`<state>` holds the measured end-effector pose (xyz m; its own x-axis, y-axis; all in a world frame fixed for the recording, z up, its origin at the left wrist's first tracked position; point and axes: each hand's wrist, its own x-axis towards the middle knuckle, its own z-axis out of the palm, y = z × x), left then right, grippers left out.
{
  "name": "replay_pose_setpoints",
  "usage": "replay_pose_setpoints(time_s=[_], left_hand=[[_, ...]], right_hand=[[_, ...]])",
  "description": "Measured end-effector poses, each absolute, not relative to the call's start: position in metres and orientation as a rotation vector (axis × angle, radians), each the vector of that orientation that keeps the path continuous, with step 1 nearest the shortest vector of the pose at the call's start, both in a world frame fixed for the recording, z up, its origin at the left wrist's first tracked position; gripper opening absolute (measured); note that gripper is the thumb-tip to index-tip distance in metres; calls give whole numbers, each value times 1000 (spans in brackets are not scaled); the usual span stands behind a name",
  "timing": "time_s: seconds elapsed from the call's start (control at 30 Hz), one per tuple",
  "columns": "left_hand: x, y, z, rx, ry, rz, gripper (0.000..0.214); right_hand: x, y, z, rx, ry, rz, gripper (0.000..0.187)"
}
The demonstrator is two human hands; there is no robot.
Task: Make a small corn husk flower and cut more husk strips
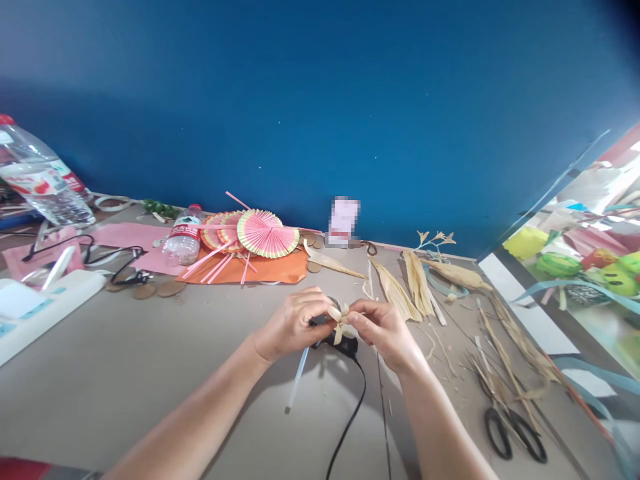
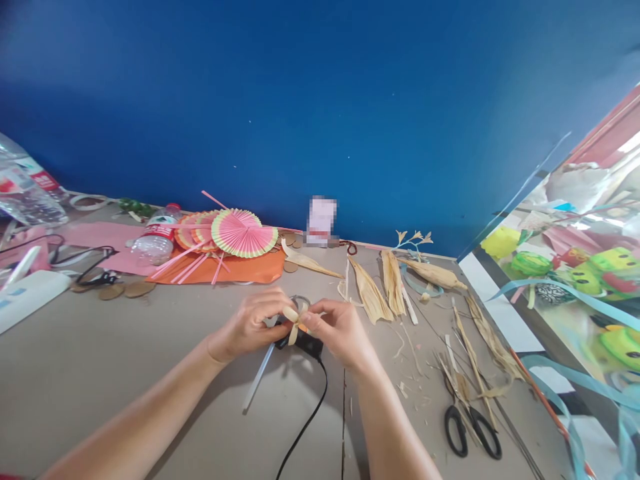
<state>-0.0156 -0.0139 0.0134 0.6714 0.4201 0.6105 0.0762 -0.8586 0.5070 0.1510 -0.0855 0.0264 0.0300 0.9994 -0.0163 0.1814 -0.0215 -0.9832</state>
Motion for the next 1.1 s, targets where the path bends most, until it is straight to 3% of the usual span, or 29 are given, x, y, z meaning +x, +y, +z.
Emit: replay_pose_setpoints(time_s=[0.4,1.1], left_hand=[[-12,-15,14,2368,496,950,9],[-12,-17,18,2341,457,808,19]], right_hand=[[142,-84,23,-1534,-1302,983,15],[143,-84,18,-1484,-1339,1031,9]])
